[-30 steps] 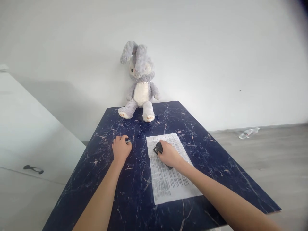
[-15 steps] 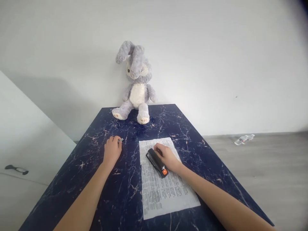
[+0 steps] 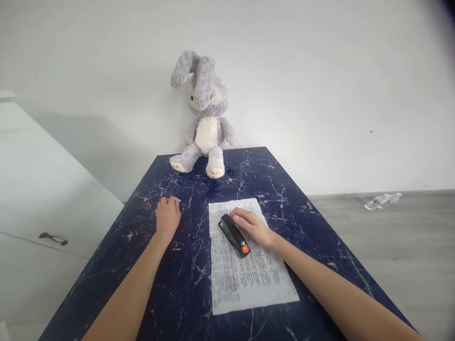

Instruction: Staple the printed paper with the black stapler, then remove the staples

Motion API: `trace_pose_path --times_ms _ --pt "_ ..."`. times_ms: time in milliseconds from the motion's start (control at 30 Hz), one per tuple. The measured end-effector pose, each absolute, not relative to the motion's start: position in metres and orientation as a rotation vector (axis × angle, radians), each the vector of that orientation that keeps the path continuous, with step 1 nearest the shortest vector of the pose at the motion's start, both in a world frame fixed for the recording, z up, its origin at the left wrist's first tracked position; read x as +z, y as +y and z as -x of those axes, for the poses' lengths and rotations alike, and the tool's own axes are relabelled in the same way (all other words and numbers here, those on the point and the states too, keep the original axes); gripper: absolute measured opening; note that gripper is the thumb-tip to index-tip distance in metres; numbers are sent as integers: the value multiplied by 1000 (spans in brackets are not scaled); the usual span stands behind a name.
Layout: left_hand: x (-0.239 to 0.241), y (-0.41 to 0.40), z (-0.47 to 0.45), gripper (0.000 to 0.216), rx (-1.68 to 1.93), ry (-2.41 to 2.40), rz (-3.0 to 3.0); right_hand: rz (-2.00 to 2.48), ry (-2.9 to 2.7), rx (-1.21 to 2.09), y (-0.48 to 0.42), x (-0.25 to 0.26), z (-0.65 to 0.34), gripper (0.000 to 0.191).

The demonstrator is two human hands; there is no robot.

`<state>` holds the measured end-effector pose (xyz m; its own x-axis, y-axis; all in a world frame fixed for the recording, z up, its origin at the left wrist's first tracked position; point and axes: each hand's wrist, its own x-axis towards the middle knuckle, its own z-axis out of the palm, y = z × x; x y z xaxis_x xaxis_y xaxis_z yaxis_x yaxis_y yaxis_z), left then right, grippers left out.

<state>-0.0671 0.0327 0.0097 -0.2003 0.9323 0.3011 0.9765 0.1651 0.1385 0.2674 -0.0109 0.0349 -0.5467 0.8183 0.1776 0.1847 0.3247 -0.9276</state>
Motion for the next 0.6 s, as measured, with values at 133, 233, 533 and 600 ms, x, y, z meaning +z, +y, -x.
trace_pose_path --times_ms 133,233,533,600 --pt "15 30 67 28 -465 -2290 1884 753 -2230 1299 -15 50 -284 64" --pt "27 23 54 33 -660 -2237 1843 760 -2287 1205 -18 54 -285 52" --pt "5 -8 -44 32 -1045 -1591 2772 814 -2223 1037 -9 55 -294 29" --pt "-6 -3 -44 34 -1034 -1576 2827 805 -2232 1085 -6 57 -301 34"
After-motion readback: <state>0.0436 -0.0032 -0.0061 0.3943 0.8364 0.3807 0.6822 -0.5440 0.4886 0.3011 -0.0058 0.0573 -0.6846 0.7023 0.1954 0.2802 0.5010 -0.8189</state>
